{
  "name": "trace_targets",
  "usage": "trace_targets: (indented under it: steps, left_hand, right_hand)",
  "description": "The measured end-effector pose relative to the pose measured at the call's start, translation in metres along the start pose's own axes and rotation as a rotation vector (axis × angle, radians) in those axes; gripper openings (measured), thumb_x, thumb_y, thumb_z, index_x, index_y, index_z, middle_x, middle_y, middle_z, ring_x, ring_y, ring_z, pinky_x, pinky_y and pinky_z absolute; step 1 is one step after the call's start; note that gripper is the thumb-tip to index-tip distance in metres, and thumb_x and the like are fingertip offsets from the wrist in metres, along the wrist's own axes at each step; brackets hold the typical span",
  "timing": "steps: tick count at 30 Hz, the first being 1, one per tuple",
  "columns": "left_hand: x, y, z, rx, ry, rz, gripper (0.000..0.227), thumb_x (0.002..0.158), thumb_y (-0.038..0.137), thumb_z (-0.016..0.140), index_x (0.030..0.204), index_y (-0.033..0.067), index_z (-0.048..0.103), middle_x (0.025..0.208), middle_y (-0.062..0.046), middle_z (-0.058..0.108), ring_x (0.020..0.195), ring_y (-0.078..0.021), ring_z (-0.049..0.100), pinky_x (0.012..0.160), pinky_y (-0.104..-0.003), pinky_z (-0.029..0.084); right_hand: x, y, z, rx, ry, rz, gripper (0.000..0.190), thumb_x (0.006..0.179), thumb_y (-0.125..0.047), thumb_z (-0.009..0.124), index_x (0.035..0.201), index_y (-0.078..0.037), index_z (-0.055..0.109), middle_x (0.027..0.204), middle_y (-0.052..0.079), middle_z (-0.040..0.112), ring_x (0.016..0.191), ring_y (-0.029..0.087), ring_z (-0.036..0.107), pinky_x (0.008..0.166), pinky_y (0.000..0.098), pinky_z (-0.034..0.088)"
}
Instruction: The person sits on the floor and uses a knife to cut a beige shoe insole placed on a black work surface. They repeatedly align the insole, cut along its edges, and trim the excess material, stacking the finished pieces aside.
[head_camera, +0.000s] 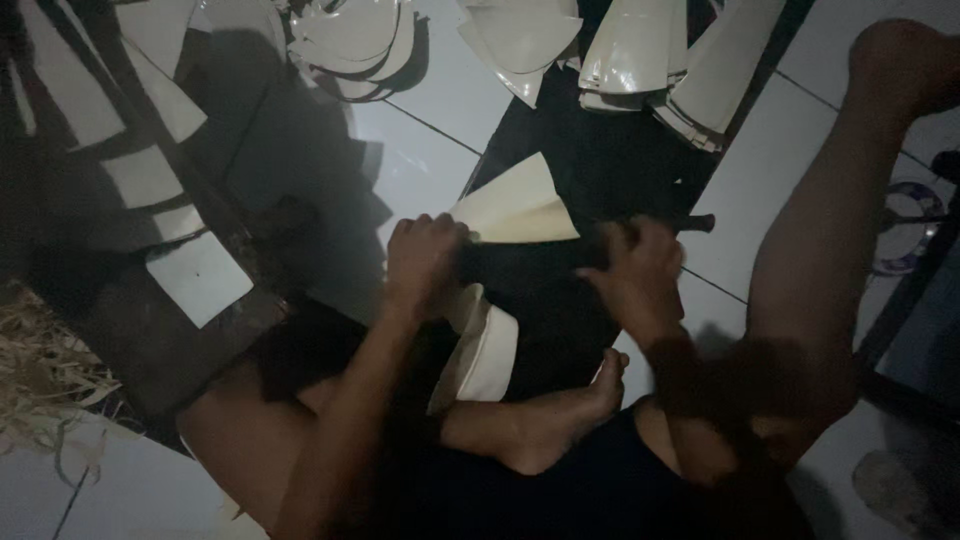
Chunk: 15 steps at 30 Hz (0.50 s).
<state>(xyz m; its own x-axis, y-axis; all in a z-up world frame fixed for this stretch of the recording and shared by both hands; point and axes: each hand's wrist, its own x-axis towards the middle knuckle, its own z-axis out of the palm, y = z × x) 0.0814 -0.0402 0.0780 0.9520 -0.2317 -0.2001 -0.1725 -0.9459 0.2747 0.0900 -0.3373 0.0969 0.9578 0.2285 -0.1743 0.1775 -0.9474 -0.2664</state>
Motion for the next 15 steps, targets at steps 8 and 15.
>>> trace_targets:
  steps: [8,15]
  left_hand:
    - [0.040,0.008,0.034,-0.010,0.081,0.097,0.017,0.091,0.016,0.064,0.101,0.0198,0.077,0.102,-0.007,0.071,0.096,-0.0291,0.069,0.079,-0.045,0.053]
    - [0.038,0.026,0.040,-0.057,0.008,0.061,0.016,0.090,0.015,0.064,0.097,0.0188,0.078,0.100,-0.010,0.071,0.096,-0.0317,0.068,0.079,-0.045,0.053]
  right_hand:
    - [-0.008,0.057,-0.002,0.032,-0.143,0.184,0.044,0.092,-0.003,0.063,0.136,-0.003,0.064,0.147,0.029,0.047,0.124,0.044,0.056,0.102,0.0535,0.052]
    - [-0.018,0.044,0.000,0.406,-0.031,-0.320,0.073,0.074,-0.021,0.074,0.143,-0.005,0.053,0.147,0.021,0.050,0.140,0.039,0.046,0.120,0.0602,0.027]
